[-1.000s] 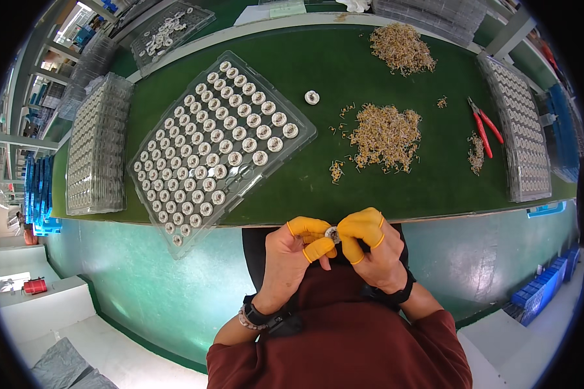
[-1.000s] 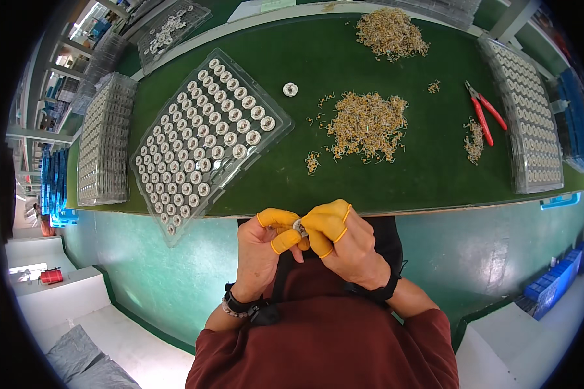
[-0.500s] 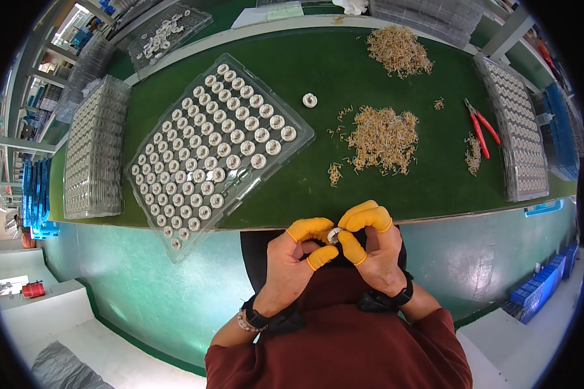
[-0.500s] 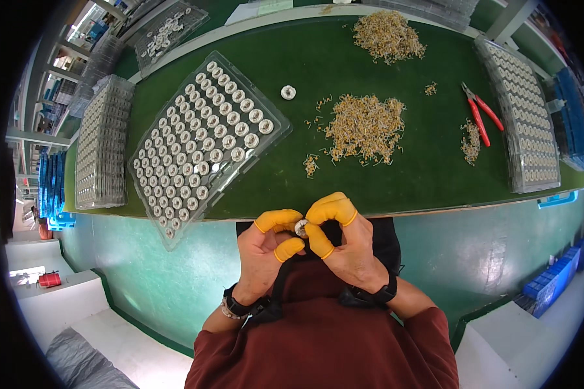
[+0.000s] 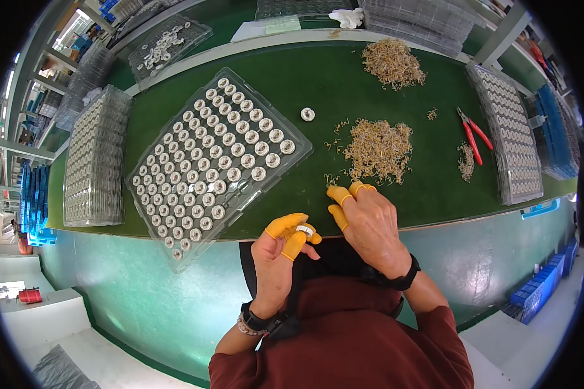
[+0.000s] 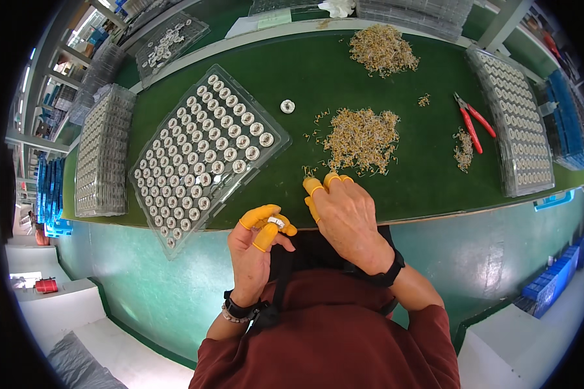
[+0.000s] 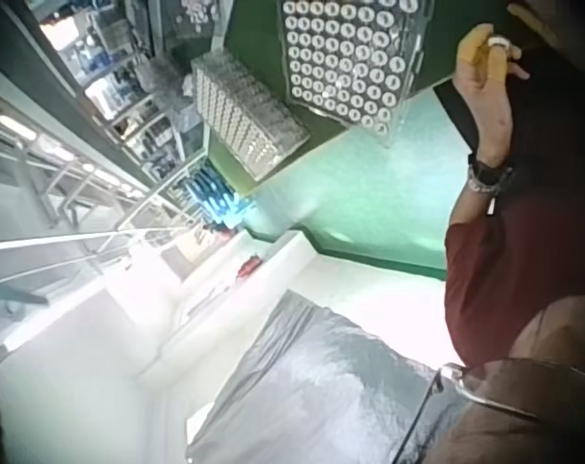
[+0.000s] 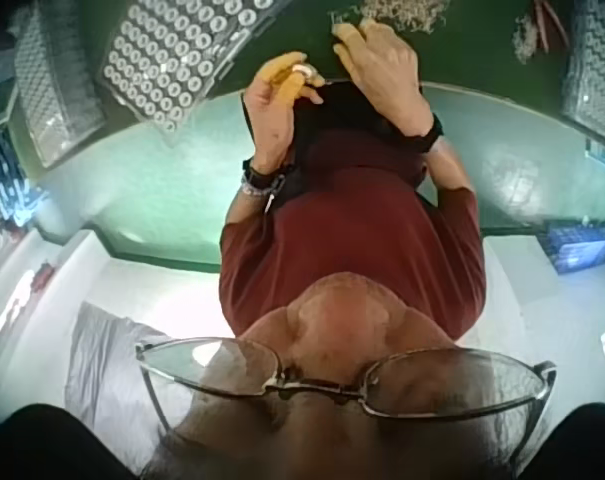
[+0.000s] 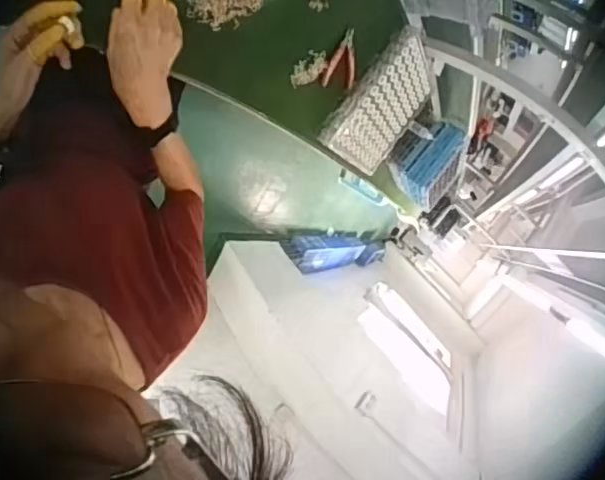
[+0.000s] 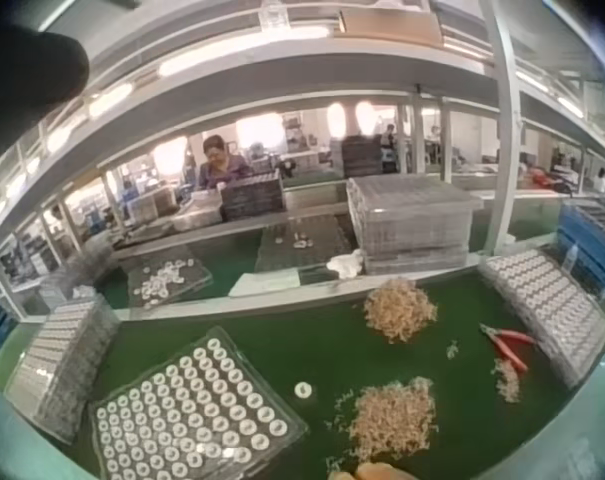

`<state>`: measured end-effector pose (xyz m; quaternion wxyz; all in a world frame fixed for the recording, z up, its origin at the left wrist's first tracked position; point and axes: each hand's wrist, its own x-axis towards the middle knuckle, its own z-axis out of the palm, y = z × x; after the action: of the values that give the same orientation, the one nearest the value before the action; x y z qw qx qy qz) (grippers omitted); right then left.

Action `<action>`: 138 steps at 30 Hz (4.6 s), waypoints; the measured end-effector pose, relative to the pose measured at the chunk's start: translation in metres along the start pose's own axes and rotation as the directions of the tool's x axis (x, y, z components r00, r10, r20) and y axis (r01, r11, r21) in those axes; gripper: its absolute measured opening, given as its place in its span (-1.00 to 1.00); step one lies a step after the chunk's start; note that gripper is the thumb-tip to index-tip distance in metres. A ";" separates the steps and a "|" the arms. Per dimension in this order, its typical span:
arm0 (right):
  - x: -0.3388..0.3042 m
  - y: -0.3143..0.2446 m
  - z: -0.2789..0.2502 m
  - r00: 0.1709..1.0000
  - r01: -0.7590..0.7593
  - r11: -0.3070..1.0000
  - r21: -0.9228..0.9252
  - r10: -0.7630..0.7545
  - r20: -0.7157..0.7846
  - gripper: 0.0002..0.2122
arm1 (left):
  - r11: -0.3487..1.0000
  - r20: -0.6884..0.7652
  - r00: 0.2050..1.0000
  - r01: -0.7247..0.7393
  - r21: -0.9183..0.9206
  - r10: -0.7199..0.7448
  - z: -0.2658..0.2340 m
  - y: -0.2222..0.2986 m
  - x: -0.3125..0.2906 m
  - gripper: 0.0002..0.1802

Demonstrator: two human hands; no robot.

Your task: Manually assembling small electronic components by inserting pins into circular bases.

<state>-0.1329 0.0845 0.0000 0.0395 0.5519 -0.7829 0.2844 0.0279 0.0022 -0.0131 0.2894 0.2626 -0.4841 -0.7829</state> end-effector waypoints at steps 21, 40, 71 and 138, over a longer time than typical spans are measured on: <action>-0.013 0.020 -0.024 0.955 -0.292 0.907 0.304 0.293 0.044 -0.86 | 0.998 0.100 0.995 0.012 0.067 -0.019 0.003 0.000 -0.002 -0.74; -0.018 0.029 -0.022 0.995 -0.081 0.996 -0.047 0.078 -0.055 -0.82 | 0.988 0.121 0.983 0.126 0.089 -0.136 0.015 -0.004 0.000 -0.81; -0.029 0.035 -0.045 0.939 -0.318 0.899 0.301 0.343 -0.035 -0.86 | 0.989 0.165 0.978 0.117 0.094 -0.131 0.017 -0.007 -0.002 -0.78; -0.045 0.005 -0.023 0.999 0.042 0.801 0.597 -0.025 -0.036 -0.75 | 0.922 0.231 0.973 -0.109 0.371 0.022 0.025 -0.006 -0.003 -0.82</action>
<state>-0.1255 0.1349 -0.0003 -0.1210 0.5463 -0.6430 0.5229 0.0116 0.0216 -0.0086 0.2030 0.2079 -0.6649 -0.6881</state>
